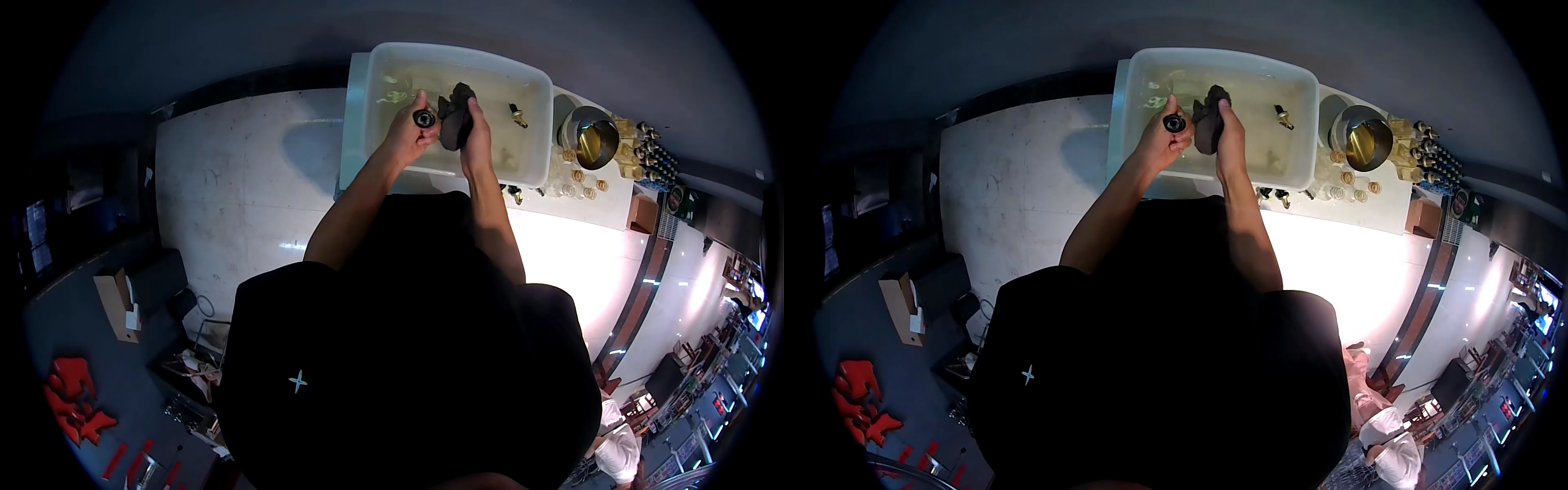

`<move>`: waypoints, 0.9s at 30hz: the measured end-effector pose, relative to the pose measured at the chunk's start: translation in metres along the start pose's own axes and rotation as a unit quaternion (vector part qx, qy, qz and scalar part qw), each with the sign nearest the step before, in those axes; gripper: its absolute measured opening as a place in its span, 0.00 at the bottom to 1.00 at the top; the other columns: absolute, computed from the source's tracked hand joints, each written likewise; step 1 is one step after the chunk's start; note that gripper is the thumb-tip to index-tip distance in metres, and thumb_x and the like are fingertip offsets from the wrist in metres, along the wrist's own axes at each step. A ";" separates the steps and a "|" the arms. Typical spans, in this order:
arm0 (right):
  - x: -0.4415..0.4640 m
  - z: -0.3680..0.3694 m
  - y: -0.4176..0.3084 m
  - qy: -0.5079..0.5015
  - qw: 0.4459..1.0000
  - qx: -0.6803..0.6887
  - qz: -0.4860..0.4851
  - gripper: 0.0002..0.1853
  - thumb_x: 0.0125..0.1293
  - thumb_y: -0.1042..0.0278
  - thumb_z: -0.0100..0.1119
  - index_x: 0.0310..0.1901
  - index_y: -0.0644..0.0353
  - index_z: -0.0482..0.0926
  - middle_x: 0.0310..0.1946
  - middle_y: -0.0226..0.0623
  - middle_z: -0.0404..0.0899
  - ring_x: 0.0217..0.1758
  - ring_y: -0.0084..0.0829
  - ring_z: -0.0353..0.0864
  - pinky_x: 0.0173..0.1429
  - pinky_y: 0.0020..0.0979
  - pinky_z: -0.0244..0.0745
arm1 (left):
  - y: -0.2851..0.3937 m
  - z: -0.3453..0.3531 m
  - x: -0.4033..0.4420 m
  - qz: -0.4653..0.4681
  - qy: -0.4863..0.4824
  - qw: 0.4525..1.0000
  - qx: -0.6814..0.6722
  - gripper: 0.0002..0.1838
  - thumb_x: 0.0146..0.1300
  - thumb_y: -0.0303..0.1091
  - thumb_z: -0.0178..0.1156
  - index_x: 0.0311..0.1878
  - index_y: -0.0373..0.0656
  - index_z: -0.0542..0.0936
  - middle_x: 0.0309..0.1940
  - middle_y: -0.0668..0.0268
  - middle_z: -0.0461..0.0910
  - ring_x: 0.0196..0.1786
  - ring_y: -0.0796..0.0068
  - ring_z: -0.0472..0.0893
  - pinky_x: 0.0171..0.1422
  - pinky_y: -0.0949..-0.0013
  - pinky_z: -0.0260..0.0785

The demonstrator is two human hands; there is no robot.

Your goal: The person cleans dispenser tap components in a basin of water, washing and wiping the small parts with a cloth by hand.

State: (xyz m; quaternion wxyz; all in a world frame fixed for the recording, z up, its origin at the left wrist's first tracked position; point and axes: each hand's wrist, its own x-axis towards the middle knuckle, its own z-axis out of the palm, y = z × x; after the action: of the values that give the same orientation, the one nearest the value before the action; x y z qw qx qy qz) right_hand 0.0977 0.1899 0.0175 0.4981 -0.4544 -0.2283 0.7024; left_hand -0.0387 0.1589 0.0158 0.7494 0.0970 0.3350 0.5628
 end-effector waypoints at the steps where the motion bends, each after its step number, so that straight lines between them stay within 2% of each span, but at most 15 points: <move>1: -0.002 0.003 -0.004 0.005 1.000 0.006 0.004 0.16 0.70 0.55 0.59 0.41 0.62 0.80 0.37 0.31 0.78 0.40 0.23 0.73 0.49 0.27 0.67 | 0.001 0.000 0.000 0.000 0.007 1.000 0.001 0.26 0.75 0.60 0.46 0.28 0.50 0.66 0.17 0.71 0.60 0.18 0.82 0.60 0.18 0.78 0.51; 2: -0.003 0.004 -0.005 0.009 1.000 0.011 0.008 0.16 0.70 0.55 0.59 0.41 0.62 0.80 0.37 0.31 0.78 0.40 0.23 0.73 0.48 0.27 0.68 | 0.001 -0.002 -0.001 -0.002 -0.002 1.000 0.012 0.25 0.75 0.59 0.47 0.28 0.49 0.66 0.18 0.71 0.61 0.18 0.82 0.61 0.18 0.78 0.51; 5: 0.004 -0.014 0.000 -0.019 0.995 -0.094 0.026 0.15 0.70 0.57 0.58 0.41 0.62 0.80 0.36 0.30 0.78 0.39 0.23 0.75 0.48 0.27 0.69 | 0.001 -0.005 -0.002 -0.002 -0.017 0.999 0.038 0.24 0.75 0.58 0.49 0.30 0.48 0.67 0.19 0.72 0.63 0.19 0.82 0.61 0.18 0.78 0.52; 8: 0.011 -0.025 0.006 -0.012 0.994 -0.102 0.026 0.16 0.70 0.59 0.55 0.48 0.64 0.81 0.41 0.34 0.82 0.41 0.24 0.78 0.48 0.26 0.71 | 0.001 -0.004 -0.001 0.019 -0.006 0.998 0.065 0.21 0.76 0.53 0.50 0.33 0.47 0.69 0.20 0.72 0.64 0.19 0.83 0.62 0.19 0.78 0.52; 11: 0.019 -0.034 0.022 0.038 0.991 -0.127 -0.028 0.16 0.68 0.60 0.56 0.48 0.65 0.80 0.38 0.35 0.82 0.40 0.25 0.78 0.50 0.28 0.72 | -0.002 -0.008 0.002 0.059 0.026 0.988 0.137 0.17 0.77 0.48 0.50 0.36 0.46 0.71 0.21 0.74 0.64 0.20 0.85 0.62 0.21 0.77 0.53; 14: 0.030 -0.055 0.043 0.092 0.922 -0.362 -0.104 0.19 0.64 0.57 0.61 0.48 0.64 0.81 0.38 0.43 0.85 0.40 0.38 0.83 0.50 0.36 0.75 | -0.005 -0.006 0.003 0.088 0.078 0.968 0.220 0.15 0.78 0.44 0.50 0.38 0.44 0.73 0.21 0.75 0.64 0.20 0.86 0.62 0.24 0.78 0.55; 17: 0.023 -0.057 0.034 0.064 0.817 -0.572 -0.043 0.24 0.62 0.55 0.62 0.54 0.63 0.80 0.44 0.52 0.84 0.48 0.50 0.83 0.56 0.42 0.75 | -0.007 -0.008 0.004 0.113 0.086 0.955 0.259 0.13 0.78 0.42 0.50 0.40 0.43 0.74 0.22 0.75 0.64 0.21 0.87 0.62 0.25 0.78 0.56; 18: 0.028 -0.062 0.035 0.031 0.782 -0.622 -0.027 0.24 0.62 0.53 0.63 0.54 0.62 0.82 0.45 0.52 0.84 0.49 0.54 0.82 0.59 0.44 0.75 | -0.009 -0.011 0.007 0.121 0.084 0.952 0.268 0.13 0.78 0.41 0.50 0.40 0.43 0.74 0.22 0.75 0.64 0.21 0.87 0.62 0.26 0.78 0.57; 21: 0.027 -0.066 0.048 0.061 0.778 -0.591 -0.204 0.24 0.63 0.51 0.64 0.53 0.61 0.83 0.46 0.50 0.83 0.49 0.52 0.83 0.59 0.42 0.75 | -0.014 -0.020 0.012 0.147 0.102 0.938 0.297 0.12 0.78 0.40 0.51 0.40 0.43 0.74 0.22 0.74 0.65 0.22 0.87 0.63 0.26 0.77 0.57; 22: 0.020 -0.054 0.038 0.049 0.831 -0.510 -0.217 0.22 0.61 0.57 0.68 0.53 0.60 0.83 0.47 0.46 0.83 0.46 0.41 0.85 0.54 0.35 0.77 | -0.016 -0.022 0.013 0.154 0.112 0.932 0.307 0.11 0.77 0.39 0.51 0.39 0.43 0.74 0.22 0.74 0.65 0.22 0.86 0.63 0.26 0.77 0.58; 25: 0.004 -0.037 0.024 -0.106 0.940 -0.270 -0.177 0.20 0.59 0.68 0.72 0.54 0.61 0.83 0.45 0.40 0.83 0.43 0.28 0.83 0.49 0.27 0.78 | -0.019 -0.028 0.016 0.164 0.108 0.937 0.290 0.09 0.76 0.37 0.54 0.40 0.42 0.74 0.23 0.73 0.67 0.22 0.85 0.64 0.26 0.76 0.59; 27: -0.008 -0.025 0.008 -0.125 0.920 -0.319 -0.188 0.21 0.59 0.74 0.71 0.55 0.60 0.83 0.44 0.35 0.82 0.44 0.22 0.80 0.51 0.24 0.77 | -0.022 -0.028 0.017 0.164 0.110 0.934 0.297 0.08 0.75 0.36 0.55 0.40 0.42 0.75 0.23 0.73 0.68 0.23 0.85 0.66 0.26 0.76 0.60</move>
State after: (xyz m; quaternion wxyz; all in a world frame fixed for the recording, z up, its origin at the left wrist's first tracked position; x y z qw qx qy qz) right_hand 0.1157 0.1765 0.0025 0.4171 -0.4463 -0.5819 0.5369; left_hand -0.0364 0.1606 -0.0236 0.5422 0.3063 0.5468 0.5597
